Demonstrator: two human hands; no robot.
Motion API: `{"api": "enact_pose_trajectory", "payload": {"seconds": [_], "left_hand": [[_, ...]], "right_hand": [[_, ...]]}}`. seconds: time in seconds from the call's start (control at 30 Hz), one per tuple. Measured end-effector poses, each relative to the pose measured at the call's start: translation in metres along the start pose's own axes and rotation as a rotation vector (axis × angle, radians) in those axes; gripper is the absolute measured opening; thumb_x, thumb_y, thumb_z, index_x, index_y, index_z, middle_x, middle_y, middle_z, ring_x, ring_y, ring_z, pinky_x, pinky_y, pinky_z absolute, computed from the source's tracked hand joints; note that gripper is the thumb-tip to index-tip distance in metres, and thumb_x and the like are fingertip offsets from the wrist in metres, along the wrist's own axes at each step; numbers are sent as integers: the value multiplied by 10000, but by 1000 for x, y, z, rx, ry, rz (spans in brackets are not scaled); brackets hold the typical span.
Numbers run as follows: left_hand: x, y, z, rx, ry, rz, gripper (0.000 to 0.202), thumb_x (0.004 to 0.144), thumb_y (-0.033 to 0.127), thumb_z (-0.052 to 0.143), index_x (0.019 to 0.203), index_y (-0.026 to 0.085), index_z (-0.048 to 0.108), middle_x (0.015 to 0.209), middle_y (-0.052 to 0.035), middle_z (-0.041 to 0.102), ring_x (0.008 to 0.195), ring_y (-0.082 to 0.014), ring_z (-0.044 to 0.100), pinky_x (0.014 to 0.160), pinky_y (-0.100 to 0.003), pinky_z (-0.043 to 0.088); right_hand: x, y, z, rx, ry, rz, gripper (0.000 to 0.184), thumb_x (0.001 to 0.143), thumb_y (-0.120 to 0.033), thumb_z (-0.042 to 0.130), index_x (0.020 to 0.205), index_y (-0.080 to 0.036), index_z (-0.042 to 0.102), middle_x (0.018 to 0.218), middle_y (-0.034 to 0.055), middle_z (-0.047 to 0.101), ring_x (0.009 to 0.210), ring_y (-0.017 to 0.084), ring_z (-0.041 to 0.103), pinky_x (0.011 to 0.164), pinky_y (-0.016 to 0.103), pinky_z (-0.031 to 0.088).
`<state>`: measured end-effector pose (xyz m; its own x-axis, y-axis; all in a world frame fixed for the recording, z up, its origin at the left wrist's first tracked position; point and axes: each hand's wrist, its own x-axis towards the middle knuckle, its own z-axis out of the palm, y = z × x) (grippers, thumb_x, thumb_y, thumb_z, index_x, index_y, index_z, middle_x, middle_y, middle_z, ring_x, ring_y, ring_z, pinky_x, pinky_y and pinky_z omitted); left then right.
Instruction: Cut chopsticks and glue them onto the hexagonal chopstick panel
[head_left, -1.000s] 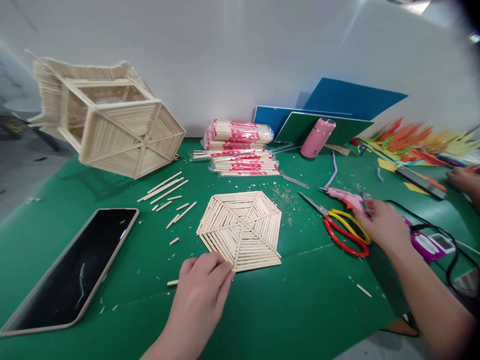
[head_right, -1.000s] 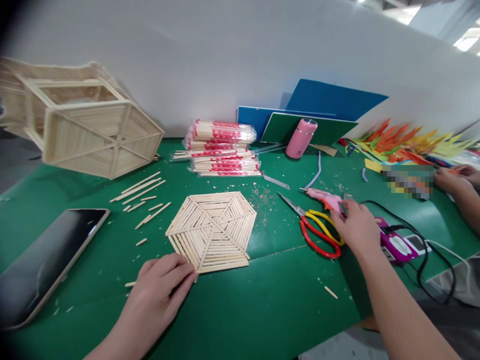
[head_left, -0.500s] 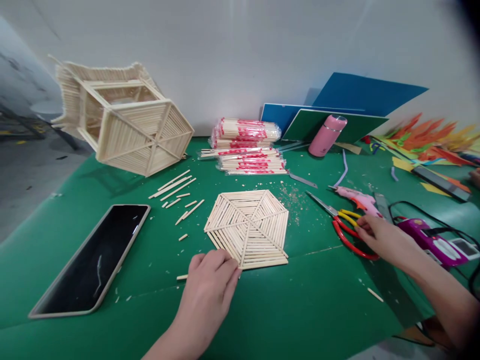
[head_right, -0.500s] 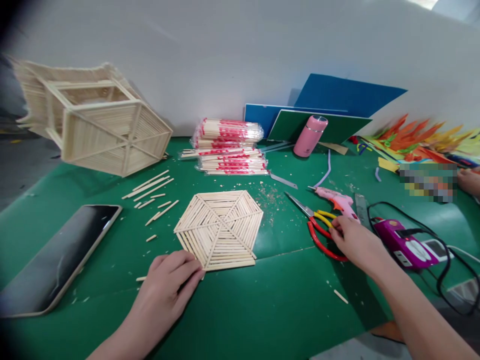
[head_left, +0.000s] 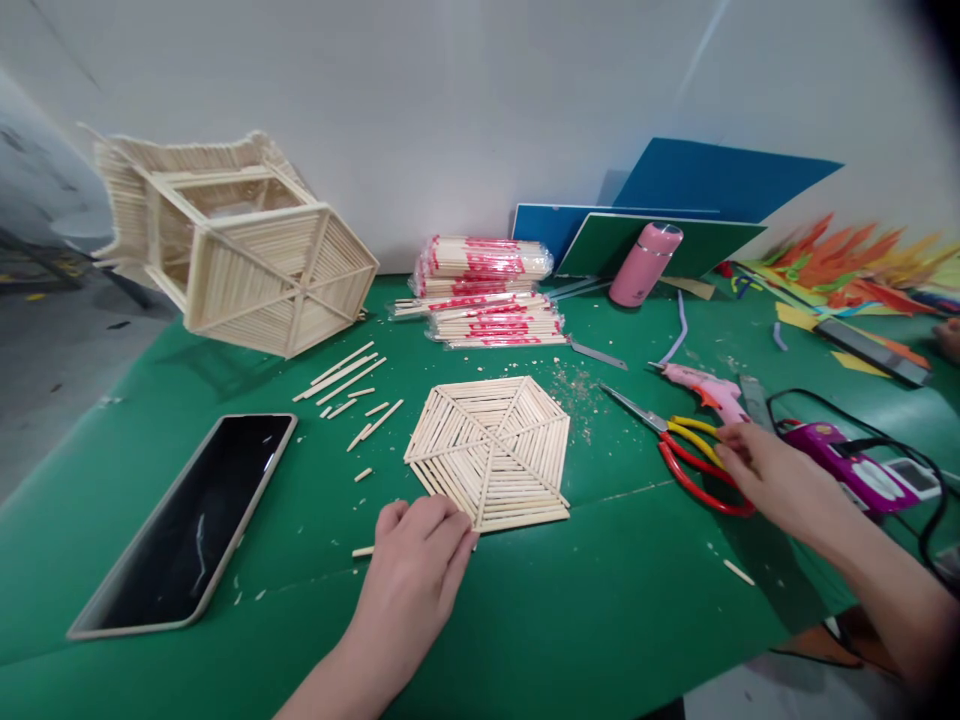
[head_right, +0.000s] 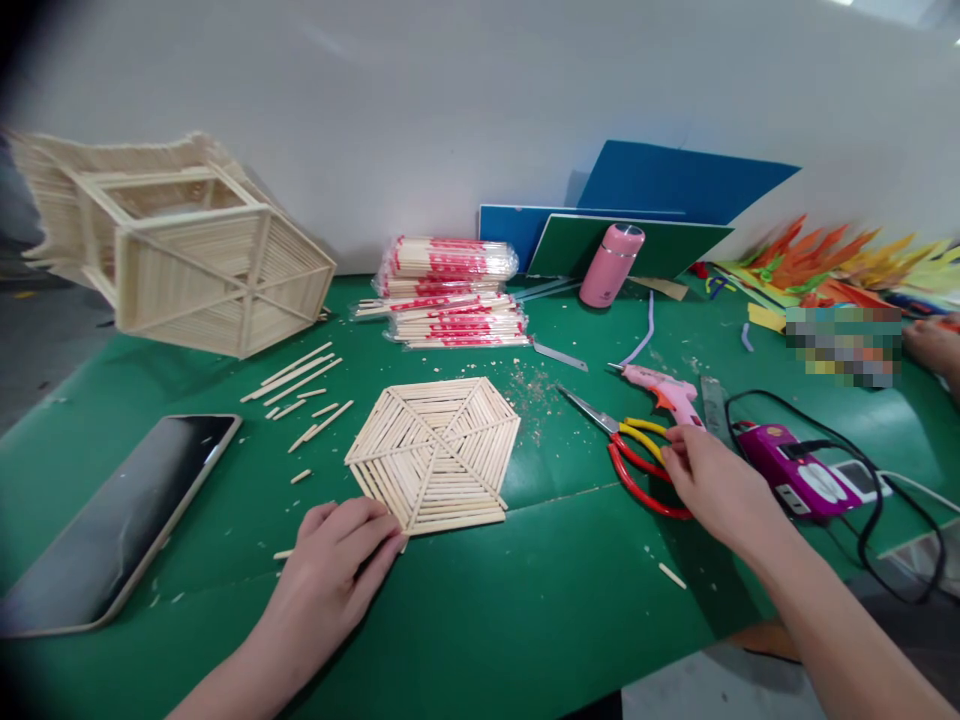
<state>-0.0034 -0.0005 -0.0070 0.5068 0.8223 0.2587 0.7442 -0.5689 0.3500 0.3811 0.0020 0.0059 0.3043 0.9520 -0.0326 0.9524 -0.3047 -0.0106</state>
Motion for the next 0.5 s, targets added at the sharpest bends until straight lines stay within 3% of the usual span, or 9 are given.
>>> {"api": "enact_pose_trajectory", "payload": {"seconds": [0.17, 0.27, 0.4, 0.5], "left_hand": [[-1, 0, 0, 3, 6, -2, 200, 849, 173, 387, 790, 161, 577, 784, -32, 566, 736, -162, 532, 716, -342, 304], [-1, 0, -2, 5, -11, -3, 208, 854, 177, 378, 793, 162, 576, 785, -34, 567, 740, -161, 528, 719, -342, 301], [-1, 0, -4, -6, -20, 17, 203, 853, 166, 382, 797, 164, 577, 784, -32, 571, 738, -158, 529, 716, -341, 293], [-2, -1, -4, -16, -1, 25, 195, 850, 157, 389, 805, 166, 578, 793, -34, 575, 742, -160, 532, 713, -343, 289]], "right_hand": [[14, -2, 2, 11, -118, -51, 150, 774, -363, 447, 745, -226, 500, 626, 10, 622, 550, 175, 583, 491, 250, 360], [17, -2, 0, 27, -142, -78, 172, 769, -367, 452, 675, -226, 478, 561, 5, 583, 513, 170, 556, 483, 250, 329], [6, 0, -2, 76, -94, -32, 175, 784, -375, 399, 718, -224, 459, 554, 31, 559, 508, 213, 551, 472, 279, 328], [-7, 1, -6, 164, -12, 29, 208, 793, -391, 370, 846, -209, 455, 706, 85, 614, 663, 269, 601, 543, 315, 393]]}}
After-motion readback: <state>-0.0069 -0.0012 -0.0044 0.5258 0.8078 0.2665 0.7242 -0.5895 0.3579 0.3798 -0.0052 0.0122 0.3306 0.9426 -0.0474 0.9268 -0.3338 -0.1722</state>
